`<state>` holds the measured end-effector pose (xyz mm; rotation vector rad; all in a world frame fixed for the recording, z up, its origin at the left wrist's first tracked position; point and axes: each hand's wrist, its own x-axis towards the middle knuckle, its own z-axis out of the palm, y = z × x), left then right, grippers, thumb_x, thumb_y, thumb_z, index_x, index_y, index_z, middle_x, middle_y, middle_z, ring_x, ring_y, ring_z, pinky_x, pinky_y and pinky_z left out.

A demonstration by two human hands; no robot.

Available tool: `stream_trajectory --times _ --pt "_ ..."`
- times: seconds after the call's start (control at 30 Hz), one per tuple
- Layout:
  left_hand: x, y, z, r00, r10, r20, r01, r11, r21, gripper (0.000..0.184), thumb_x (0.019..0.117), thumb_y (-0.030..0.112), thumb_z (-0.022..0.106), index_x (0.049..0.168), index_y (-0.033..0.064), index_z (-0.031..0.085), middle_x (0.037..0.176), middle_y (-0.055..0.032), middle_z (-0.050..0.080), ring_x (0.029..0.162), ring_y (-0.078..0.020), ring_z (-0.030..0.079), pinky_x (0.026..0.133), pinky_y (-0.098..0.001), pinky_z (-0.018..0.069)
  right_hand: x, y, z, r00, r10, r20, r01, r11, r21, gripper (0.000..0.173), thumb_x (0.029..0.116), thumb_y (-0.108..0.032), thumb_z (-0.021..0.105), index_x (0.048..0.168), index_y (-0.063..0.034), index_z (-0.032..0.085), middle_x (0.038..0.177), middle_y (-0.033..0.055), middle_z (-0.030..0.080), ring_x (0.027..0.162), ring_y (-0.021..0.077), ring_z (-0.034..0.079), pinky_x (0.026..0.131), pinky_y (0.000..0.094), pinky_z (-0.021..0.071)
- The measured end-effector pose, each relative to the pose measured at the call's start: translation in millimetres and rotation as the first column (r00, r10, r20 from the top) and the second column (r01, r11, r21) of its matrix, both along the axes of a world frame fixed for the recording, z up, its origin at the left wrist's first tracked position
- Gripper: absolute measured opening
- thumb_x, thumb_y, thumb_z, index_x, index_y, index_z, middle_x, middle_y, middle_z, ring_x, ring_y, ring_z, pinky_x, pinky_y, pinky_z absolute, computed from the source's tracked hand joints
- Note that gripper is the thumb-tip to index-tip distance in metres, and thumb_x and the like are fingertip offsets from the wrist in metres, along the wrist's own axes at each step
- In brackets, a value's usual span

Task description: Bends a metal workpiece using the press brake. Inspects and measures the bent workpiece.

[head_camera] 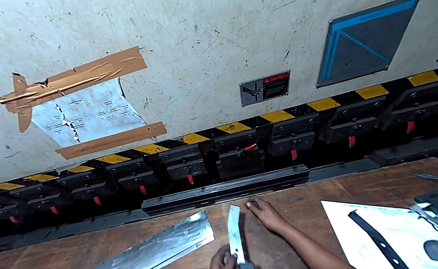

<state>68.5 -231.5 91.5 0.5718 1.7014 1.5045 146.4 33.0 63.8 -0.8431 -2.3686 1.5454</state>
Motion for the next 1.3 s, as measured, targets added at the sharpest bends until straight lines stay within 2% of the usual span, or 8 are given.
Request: stream_trajectory --times 0.07,0.13,0.2,0.33,0.63,0.8,1.07,1.3 --pt "-32.4 21.6 -3.4 0.997 0.064 -0.050 -0.068 0.993 -0.096 0.035 0.1055 0.011 0.049 0.135 -0.0077 0.055 0.080 -0.0131 0.071 0.062 -0.0181 0.069 0.062 -0.0375 0.0608 14.2 -3.7 -47.1 0.990 -0.131 0.044 0.105 0.919 0.379 0.044 0.1059 -0.041 0.044 0.129 -0.0097 0.064 0.125 0.0093 0.068 0.120 0.0245 0.064 0.107 0.0469 0.0477" --pt "-68.4 44.9 -11.2 0.991 0.113 -0.069 -0.119 0.987 -0.103 0.033 0.1074 0.012 0.048 0.134 -0.0060 0.056 0.080 -0.0138 0.071 0.061 -0.0190 0.069 0.061 -0.0366 0.0609 28.5 -13.1 -78.5 0.995 -0.099 -0.006 0.083 0.798 0.596 0.042 0.1043 -0.038 0.045 0.125 -0.0104 0.069 0.136 0.0044 0.066 0.137 0.0246 0.054 0.118 0.0454 0.0383" --pt "-96.2 68.2 -16.6 0.990 0.126 -0.056 -0.131 0.987 -0.093 0.034 0.1085 0.013 0.047 0.135 -0.0055 0.056 0.084 -0.0151 0.072 0.063 -0.0198 0.070 0.062 -0.0367 0.0614 30.2 -18.2 -91.6 0.995 -0.077 -0.065 0.100 0.676 0.730 0.038 0.1022 -0.039 0.044 0.109 -0.0167 0.075 0.131 -0.0037 0.069 0.136 0.0206 0.055 0.115 0.0429 0.0404" --pt "-116.6 113.3 -20.0 0.992 0.128 -0.005 -0.128 0.989 -0.078 0.033 0.1092 0.012 0.046 0.135 -0.0064 0.055 0.097 -0.0192 0.072 0.069 -0.0225 0.073 0.066 -0.0381 0.0638 24.9 -17.6 -93.7 0.989 -0.107 -0.105 0.150 0.661 0.735 0.038 0.1012 -0.039 0.044 0.104 -0.0191 0.075 0.126 -0.0063 0.072 0.130 0.0159 0.059 0.111 0.0418 0.0440" --pt "-117.6 161.1 -60.7 0.988 0.106 0.113 -0.108 0.994 0.014 0.037 0.1082 0.006 0.045 0.143 -0.0055 0.045 0.093 -0.0209 0.073 0.063 -0.0246 0.073 0.061 -0.0369 0.0646 27.3 -18.4 -91.6 0.992 -0.110 -0.058 0.118 0.692 0.712 0.036 0.1019 -0.043 0.043 0.099 -0.0220 0.072 0.126 -0.0097 0.071 0.132 0.0137 0.056 0.111 0.0414 0.0418" --pt "-111.8 162.2 -71.7 0.970 0.179 0.166 -0.204 0.968 0.147 0.041 0.1051 0.003 0.047 0.145 -0.0037 0.041 0.118 -0.0238 0.064 0.059 -0.0265 0.071 0.058 -0.0396 0.0652 28.3 -20.2 -91.3 0.992 -0.104 -0.068 0.121 0.680 0.723 0.033 0.1019 -0.043 0.045 0.099 -0.0229 0.071 0.127 -0.0097 0.070 0.133 0.0132 0.055 0.111 0.0416 0.0419" --pt "-111.0 150.9 -80.5 0.969 0.155 0.192 -0.208 0.933 0.294 0.042 0.1080 0.010 0.041 0.146 -0.0067 0.040 0.101 -0.0228 0.070 0.063 -0.0264 0.072 0.062 -0.0398 0.0646 25.6 -19.5 -89.5 0.992 -0.113 -0.050 0.112 0.653 0.749 0.032 0.1006 -0.041 0.045 0.095 -0.0233 0.071 0.126 -0.0115 0.070 0.133 0.0119 0.055 0.111 0.0395 0.0413" --pt "-115.5 134.2 -81.3 0.909 0.241 0.341 -0.358 0.870 0.339 0.049 0.1086 0.024 0.028 0.141 -0.0032 0.053 0.092 -0.0163 0.070 0.064 -0.0157 0.064 0.057 -0.0276 0.0544 22.9 -18.7 -87.4 0.991 -0.119 -0.066 0.128 0.643 0.755 0.030 0.0994 -0.038 0.047 0.091 -0.0232 0.071 0.126 -0.0129 0.069 0.130 0.0080 0.056 0.111 0.0375 0.0419"
